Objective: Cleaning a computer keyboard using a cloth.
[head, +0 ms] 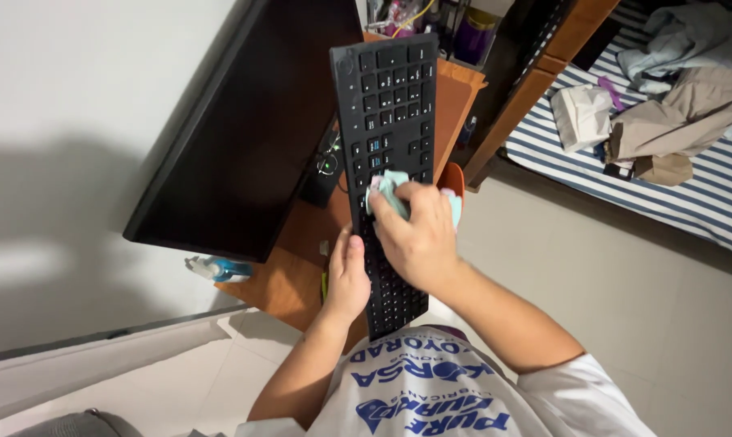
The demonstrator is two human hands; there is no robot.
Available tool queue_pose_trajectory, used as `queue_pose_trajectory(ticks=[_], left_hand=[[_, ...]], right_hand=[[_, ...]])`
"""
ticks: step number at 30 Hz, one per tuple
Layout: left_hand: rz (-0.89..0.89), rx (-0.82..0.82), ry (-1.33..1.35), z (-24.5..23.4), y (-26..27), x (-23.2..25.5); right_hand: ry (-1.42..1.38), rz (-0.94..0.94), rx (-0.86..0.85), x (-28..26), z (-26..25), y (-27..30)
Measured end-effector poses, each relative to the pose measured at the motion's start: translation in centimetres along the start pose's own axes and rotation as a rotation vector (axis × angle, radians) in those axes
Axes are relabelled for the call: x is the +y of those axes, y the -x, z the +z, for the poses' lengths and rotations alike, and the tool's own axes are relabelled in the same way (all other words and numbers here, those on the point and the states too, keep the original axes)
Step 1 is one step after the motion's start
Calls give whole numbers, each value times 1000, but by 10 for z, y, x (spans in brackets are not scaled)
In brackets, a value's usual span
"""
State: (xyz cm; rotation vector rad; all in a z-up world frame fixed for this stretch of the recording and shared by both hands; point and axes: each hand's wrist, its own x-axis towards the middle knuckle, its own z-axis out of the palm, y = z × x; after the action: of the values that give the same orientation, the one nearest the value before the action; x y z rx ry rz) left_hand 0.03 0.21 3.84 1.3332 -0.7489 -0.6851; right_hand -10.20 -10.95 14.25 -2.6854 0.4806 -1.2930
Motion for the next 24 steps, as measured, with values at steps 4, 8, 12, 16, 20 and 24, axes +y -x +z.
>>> queue_pose_trajectory(ticks=[4, 8, 12, 16, 20, 24], left_hand=[[21, 7, -20, -3, -2, -9], [37, 0, -14, 0, 1, -10], [53, 2, -50, 3, 2, -1], [-22, 39, -74, 4, 7, -10], [-73, 100, -82, 1, 8, -24], [-64, 97, -11, 2, 11, -13]], right_hand=[[-49, 28, -22, -8, 2, 11], [-120, 76, -8, -10, 5, 12], [-128, 22, 13, -9, 5, 15], [-125, 21, 5, -8, 6, 14], [-143, -16, -5, -8, 8, 22], [-147, -1, -41, 2, 10, 30]])
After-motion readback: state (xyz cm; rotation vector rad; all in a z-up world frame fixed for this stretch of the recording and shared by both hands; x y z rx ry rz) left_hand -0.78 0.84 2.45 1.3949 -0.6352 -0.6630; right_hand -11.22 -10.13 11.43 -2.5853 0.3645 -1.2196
